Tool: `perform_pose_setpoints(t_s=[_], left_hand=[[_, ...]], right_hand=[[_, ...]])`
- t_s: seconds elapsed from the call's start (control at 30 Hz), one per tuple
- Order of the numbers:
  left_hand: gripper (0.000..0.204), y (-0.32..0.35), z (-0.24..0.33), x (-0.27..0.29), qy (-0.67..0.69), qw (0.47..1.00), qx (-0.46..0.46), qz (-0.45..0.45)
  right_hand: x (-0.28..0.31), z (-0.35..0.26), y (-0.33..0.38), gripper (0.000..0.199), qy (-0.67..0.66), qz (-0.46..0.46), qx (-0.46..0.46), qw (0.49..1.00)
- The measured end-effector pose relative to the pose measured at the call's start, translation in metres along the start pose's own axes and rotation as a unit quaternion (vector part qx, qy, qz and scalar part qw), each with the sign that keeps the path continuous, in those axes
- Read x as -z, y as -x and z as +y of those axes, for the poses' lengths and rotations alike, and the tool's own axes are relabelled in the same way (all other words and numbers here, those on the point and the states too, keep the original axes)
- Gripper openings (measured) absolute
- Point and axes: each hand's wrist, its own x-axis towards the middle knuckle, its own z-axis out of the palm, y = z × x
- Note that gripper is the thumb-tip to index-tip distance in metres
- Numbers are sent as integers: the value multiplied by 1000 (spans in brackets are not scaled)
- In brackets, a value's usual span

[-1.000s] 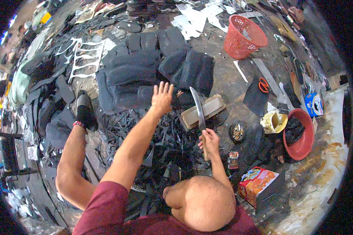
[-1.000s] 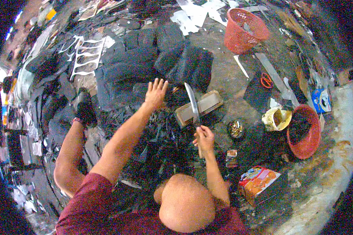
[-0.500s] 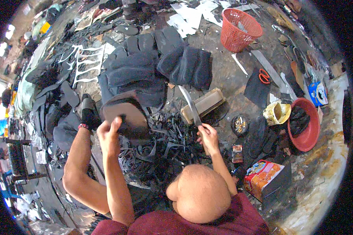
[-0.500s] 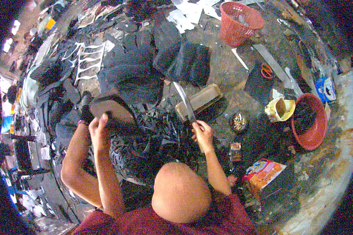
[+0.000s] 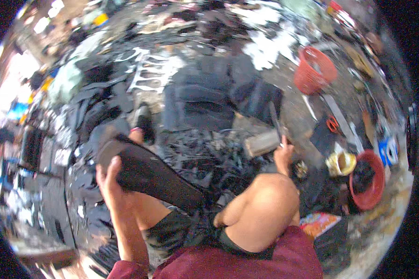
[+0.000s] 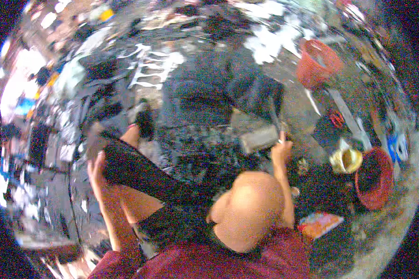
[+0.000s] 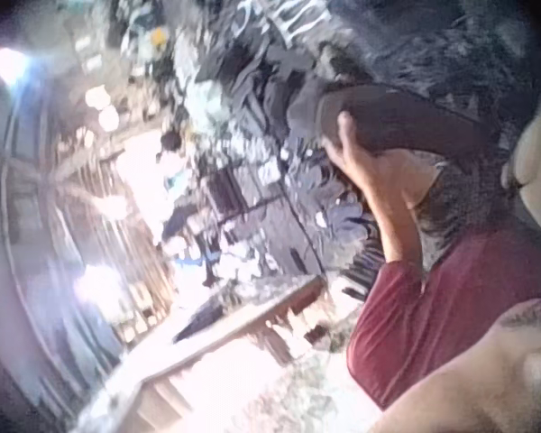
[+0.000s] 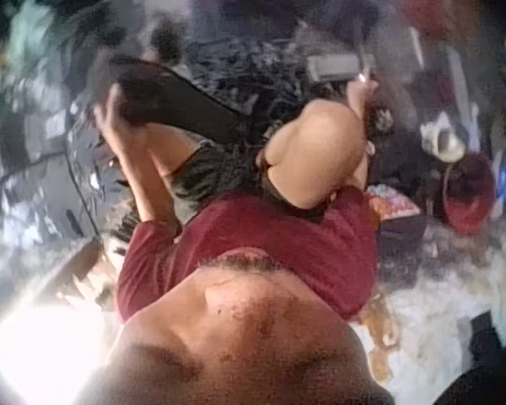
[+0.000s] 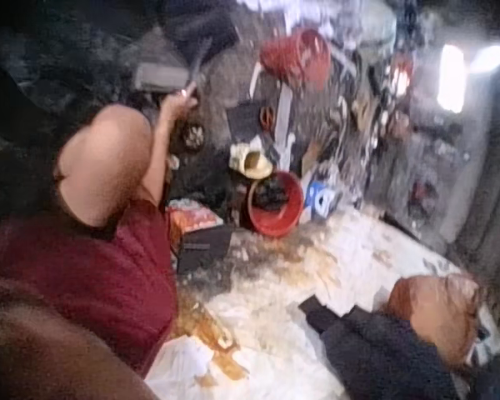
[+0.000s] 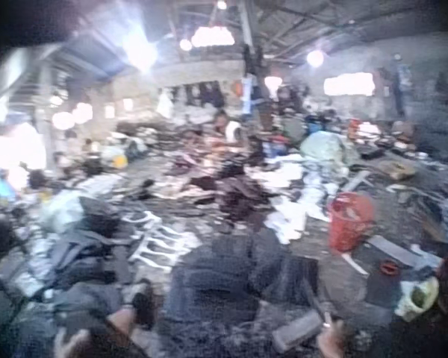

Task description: The person sits on the floor and uses a curved knife to trim and shape a black rubber sole. They repeatedly cut strips from the edges, flip the sole, and continue trimming until the desired shape is achieved.

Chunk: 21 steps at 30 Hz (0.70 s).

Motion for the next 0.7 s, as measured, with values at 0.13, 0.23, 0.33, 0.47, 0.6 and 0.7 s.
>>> perform_pose_setpoints(t_s=[0.13, 0.23, 0.33, 0.47, 0.6, 0.7], left_hand=[[37, 6, 7, 27, 84, 993, 79, -32], [36, 7, 5, 41, 79, 991, 95, -60], [45, 7, 11, 52, 74, 982, 139, -102], [46, 12, 16, 63, 65, 941, 286, -171], [46, 28, 2, 85, 14, 916, 367, -162], [48, 33, -5, 92, 79, 902, 397, -152]], right_hand=[[-16, 24, 35, 65, -54, 7, 80, 995], [12, 32, 66, 59, -100, 36, 50, 993], [83, 11, 93, 56, -185, 109, 8, 977], [251, -83, 119, 57, -243, 191, -10, 951], [353, -173, 153, 62, -184, -52, -2, 982], [328, -180, 195, 45, -148, -218, 90, 960]])
